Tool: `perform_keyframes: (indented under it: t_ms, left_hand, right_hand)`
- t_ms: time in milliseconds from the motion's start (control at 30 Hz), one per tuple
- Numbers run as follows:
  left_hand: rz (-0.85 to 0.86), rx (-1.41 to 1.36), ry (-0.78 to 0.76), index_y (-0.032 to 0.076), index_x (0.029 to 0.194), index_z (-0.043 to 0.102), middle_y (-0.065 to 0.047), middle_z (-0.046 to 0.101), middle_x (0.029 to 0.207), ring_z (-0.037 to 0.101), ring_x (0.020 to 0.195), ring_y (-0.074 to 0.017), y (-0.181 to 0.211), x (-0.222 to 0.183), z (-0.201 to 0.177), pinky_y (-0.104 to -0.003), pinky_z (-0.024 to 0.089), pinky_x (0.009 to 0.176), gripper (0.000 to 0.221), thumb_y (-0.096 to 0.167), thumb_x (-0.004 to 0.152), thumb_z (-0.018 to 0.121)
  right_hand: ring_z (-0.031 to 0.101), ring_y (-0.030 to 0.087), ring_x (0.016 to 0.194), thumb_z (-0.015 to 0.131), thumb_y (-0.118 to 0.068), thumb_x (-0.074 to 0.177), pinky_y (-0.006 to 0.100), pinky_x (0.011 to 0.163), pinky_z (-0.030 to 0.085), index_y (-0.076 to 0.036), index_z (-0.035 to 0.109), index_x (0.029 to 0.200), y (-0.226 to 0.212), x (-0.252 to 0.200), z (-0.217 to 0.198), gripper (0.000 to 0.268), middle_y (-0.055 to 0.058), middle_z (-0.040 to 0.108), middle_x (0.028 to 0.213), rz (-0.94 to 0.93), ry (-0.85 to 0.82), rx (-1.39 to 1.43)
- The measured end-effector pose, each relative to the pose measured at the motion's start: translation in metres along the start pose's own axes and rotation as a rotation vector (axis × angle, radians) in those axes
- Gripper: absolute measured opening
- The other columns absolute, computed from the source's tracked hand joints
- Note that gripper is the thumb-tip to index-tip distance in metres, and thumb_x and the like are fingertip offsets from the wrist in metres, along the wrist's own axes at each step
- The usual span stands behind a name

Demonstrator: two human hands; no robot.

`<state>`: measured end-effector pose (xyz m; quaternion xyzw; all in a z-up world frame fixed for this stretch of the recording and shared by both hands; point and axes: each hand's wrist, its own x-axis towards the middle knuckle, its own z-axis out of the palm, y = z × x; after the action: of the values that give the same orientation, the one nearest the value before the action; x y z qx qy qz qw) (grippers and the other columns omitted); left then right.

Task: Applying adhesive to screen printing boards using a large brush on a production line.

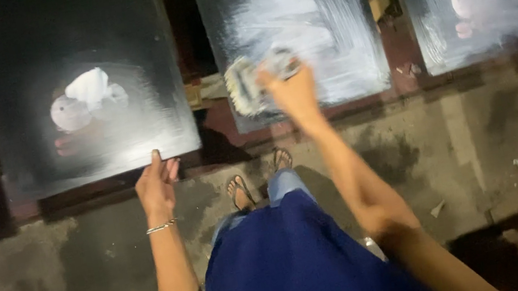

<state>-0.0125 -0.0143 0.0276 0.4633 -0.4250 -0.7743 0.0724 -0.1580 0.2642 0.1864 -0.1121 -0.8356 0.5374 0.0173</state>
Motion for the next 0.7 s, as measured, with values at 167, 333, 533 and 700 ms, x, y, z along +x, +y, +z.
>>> perform_keyframes:
  t_ms: [167,333,533,700]
  left_hand:
    - [-0.061,-0.041,0.029,0.009,0.084,0.055,-0.013,0.07,0.089,0.075,0.093,-0.0241,0.007,-0.009,0.005,-0.032,0.068,0.092,0.031,0.028,0.088,0.08]
    - [-0.099,-0.081,0.076,0.01,0.074,0.053,-0.013,0.068,0.083,0.074,0.089,-0.0235,0.026,-0.023,0.015,-0.033,0.067,0.091,0.036,0.028,0.086,0.082]
    - [-0.117,-0.079,0.101,0.005,0.082,0.059,-0.014,0.068,0.09,0.073,0.095,-0.0269,0.027,-0.028,0.016,-0.035,0.067,0.094,0.031,0.025,0.084,0.082]
    - [-0.144,-0.047,0.113,-0.001,0.095,0.062,-0.016,0.067,0.097,0.073,0.097,-0.0268,0.039,-0.032,0.024,-0.033,0.066,0.094,0.036,0.027,0.084,0.081]
  right_hand:
    - [0.071,0.01,0.064,0.083,-0.034,0.074,0.035,0.058,0.058,-0.02,0.077,0.081,0.024,0.148,-0.062,0.017,-0.002,0.078,0.074,-0.258,0.365,-0.399]
    - [0.075,0.043,0.075,0.082,-0.049,0.08,0.05,0.061,0.056,-0.006,0.078,0.08,0.106,0.288,-0.062,0.043,0.019,0.076,0.076,-0.371,0.409,-0.925]
    - [0.063,0.016,0.07,0.08,-0.049,0.087,0.037,0.06,0.05,-0.02,0.075,0.079,0.027,0.216,0.068,0.03,-0.002,0.07,0.069,-0.496,-0.013,-0.572]
    - [0.041,0.006,0.055,0.073,-0.019,0.087,0.031,0.056,0.038,-0.019,0.046,0.058,-0.035,0.158,0.062,0.04,-0.007,0.047,0.054,-0.561,-0.416,-0.428]
